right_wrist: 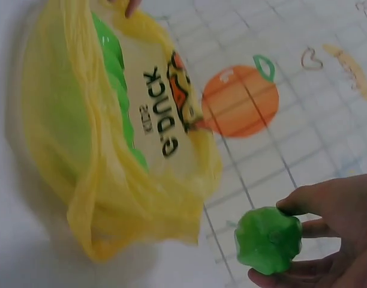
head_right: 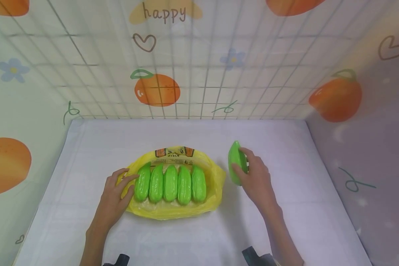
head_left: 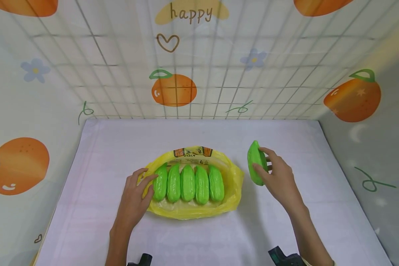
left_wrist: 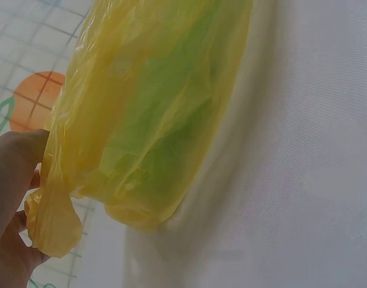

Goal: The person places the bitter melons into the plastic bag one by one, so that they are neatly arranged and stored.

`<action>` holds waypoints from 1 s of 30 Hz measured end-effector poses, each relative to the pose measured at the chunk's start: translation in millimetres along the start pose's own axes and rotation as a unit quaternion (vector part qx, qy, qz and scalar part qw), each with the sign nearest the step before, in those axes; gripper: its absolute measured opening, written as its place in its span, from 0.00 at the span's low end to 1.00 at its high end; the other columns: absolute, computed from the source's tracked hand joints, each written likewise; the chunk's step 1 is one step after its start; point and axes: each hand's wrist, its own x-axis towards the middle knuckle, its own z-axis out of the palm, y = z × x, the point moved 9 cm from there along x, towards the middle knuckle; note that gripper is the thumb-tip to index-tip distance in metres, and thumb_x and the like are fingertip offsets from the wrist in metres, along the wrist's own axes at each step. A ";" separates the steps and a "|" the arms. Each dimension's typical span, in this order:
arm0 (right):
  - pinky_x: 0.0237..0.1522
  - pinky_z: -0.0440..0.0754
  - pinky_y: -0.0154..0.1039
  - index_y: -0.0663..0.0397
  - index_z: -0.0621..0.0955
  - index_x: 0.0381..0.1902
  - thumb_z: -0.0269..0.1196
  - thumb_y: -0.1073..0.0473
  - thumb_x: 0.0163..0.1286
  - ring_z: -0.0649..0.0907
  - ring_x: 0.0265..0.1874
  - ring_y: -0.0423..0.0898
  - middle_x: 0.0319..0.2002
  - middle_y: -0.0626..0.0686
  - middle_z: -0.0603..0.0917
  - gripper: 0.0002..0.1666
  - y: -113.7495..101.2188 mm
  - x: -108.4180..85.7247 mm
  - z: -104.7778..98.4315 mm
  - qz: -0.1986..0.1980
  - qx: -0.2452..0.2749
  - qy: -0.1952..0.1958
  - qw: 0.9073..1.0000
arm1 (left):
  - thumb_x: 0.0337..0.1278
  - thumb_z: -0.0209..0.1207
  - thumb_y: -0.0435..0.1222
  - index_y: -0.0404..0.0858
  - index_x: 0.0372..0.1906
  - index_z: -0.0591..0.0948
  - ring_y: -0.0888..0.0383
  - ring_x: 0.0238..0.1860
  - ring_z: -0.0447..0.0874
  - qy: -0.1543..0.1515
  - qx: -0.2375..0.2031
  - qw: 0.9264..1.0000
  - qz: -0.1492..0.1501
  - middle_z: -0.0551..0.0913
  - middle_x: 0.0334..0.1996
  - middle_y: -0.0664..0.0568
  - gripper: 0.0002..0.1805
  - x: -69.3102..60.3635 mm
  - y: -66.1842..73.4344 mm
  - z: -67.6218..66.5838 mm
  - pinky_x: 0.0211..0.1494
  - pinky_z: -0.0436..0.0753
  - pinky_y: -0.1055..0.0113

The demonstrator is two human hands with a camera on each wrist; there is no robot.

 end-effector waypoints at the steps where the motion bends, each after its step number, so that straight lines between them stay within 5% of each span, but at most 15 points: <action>1: 0.28 0.84 0.43 0.56 0.65 0.73 0.61 0.52 0.73 0.81 0.43 0.61 0.55 0.68 0.76 0.35 -4.2 0.3 2.8 -0.004 0.003 -0.004 1.000 | 0.65 0.58 0.34 0.47 0.57 0.83 0.45 0.62 0.67 0.000 0.000 1.000 0.000 0.69 0.66 0.48 0.17 0.0 0.0 0.0 0.57 0.74 0.49; 20: 0.30 0.83 0.39 0.47 0.68 0.71 0.63 0.50 0.72 0.82 0.44 0.55 0.52 0.59 0.77 0.33 -50.0 -9.6 59.1 -0.024 0.068 -0.081 0.994 | 0.64 0.59 0.32 0.47 0.57 0.83 0.46 0.60 0.68 0.012 -0.009 1.000 0.008 0.70 0.65 0.48 0.18 -1.3 0.6 -0.5 0.55 0.75 0.51; 30: 0.39 0.76 0.45 0.46 0.69 0.70 0.64 0.49 0.70 0.77 0.40 0.49 0.49 0.55 0.77 0.33 -66.0 -11.5 87.8 -0.044 0.025 -0.098 0.994 | 0.64 0.58 0.33 0.47 0.57 0.83 0.46 0.60 0.68 0.008 -0.004 1.000 0.005 0.69 0.65 0.48 0.18 -0.7 0.4 0.3 0.55 0.75 0.51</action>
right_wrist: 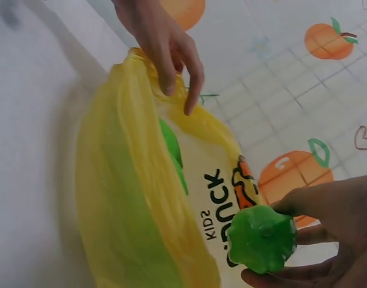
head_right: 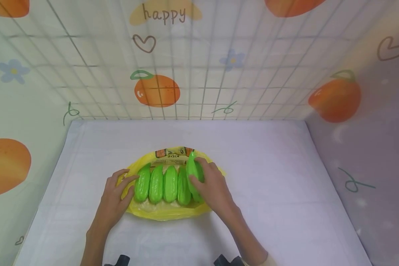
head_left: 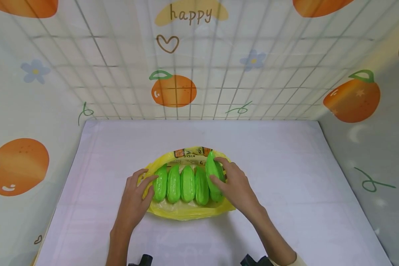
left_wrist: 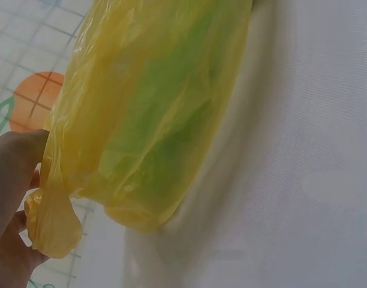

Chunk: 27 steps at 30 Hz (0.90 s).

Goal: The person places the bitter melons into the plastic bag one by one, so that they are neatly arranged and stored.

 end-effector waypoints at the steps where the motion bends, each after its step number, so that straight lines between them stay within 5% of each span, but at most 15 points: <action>1: 0.40 0.76 0.46 0.46 0.69 0.70 0.64 0.49 0.70 0.77 0.41 0.49 0.50 0.55 0.77 0.33 -0.4 0.1 2.3 0.000 -0.002 -0.002 1.000 | 0.64 0.58 0.33 0.47 0.57 0.83 0.46 0.60 0.67 0.000 0.001 1.000 0.000 0.69 0.65 0.48 0.18 -0.1 -0.2 0.1 0.55 0.75 0.51; 7: 0.42 0.78 0.50 0.47 0.69 0.70 0.64 0.50 0.70 0.78 0.43 0.52 0.54 0.58 0.77 0.33 -0.3 0.1 13.9 0.001 -0.011 0.000 1.000 | 0.64 0.59 0.33 0.47 0.57 0.83 0.46 0.61 0.67 -0.003 0.001 1.000 -0.003 0.69 0.65 0.48 0.18 0.2 -1.0 -0.2 0.56 0.75 0.51; 27: 0.25 0.72 0.38 0.54 0.66 0.69 0.64 0.49 0.70 0.71 0.25 0.47 0.48 0.62 0.71 0.35 10.6 1.0 38.1 0.015 -0.052 -0.007 0.998 | 0.64 0.58 0.33 0.47 0.57 0.83 0.46 0.61 0.67 -0.003 0.003 1.000 -0.003 0.69 0.65 0.48 0.17 -0.1 0.1 -1.6 0.57 0.74 0.50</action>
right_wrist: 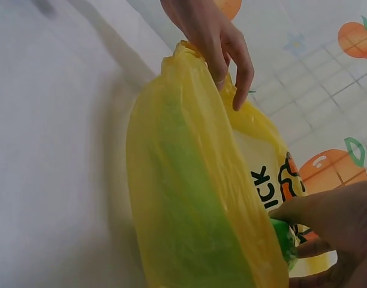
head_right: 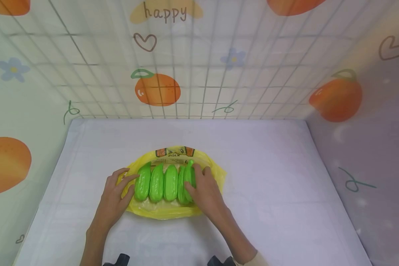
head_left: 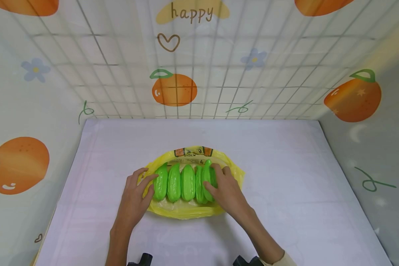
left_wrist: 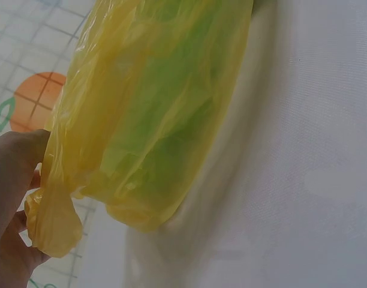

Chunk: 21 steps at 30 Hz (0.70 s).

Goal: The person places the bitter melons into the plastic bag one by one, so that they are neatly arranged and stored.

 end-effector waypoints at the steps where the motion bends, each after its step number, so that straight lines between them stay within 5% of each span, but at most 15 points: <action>1: 0.25 0.72 0.39 0.54 0.66 0.69 0.64 0.49 0.70 0.70 0.25 0.47 0.47 0.62 0.71 0.35 -0.4 -0.3 -0.9 -0.002 -0.003 0.001 1.000 | 0.64 0.58 0.33 0.47 0.57 0.83 0.45 0.61 0.67 0.000 0.000 1.000 0.000 0.69 0.65 0.47 0.17 0.1 -0.1 0.1 0.57 0.74 0.50; 9: 0.38 0.79 0.46 0.54 0.66 0.71 0.61 0.48 0.72 0.78 0.38 0.52 0.55 0.63 0.72 0.35 -4.9 -3.8 -6.4 -0.018 -0.004 0.001 1.000 | 0.64 0.58 0.32 0.47 0.56 0.83 0.44 0.62 0.66 0.006 -0.007 1.000 0.002 0.69 0.65 0.48 0.17 0.3 -0.7 -0.9 0.59 0.72 0.48; 16: 0.46 0.80 0.52 0.56 0.75 0.64 0.59 0.51 0.74 0.79 0.49 0.55 0.55 0.60 0.76 0.25 -12.1 -5.8 -22.0 -0.050 0.020 0.033 0.998 | 0.63 0.60 0.32 0.47 0.57 0.82 0.40 0.74 0.55 0.027 -0.002 1.000 0.015 0.65 0.71 0.48 0.19 0.7 -0.5 -4.1 0.67 0.58 0.35; 21: 0.49 0.78 0.52 0.55 0.77 0.63 0.60 0.53 0.74 0.77 0.53 0.53 0.57 0.56 0.76 0.23 -18.6 -9.6 -36.2 -0.099 0.022 0.064 0.993 | 0.63 0.61 0.33 0.47 0.60 0.81 0.43 0.76 0.51 0.036 0.007 0.999 0.038 0.60 0.76 0.50 0.20 3.6 6.7 -10.2 0.71 0.50 0.35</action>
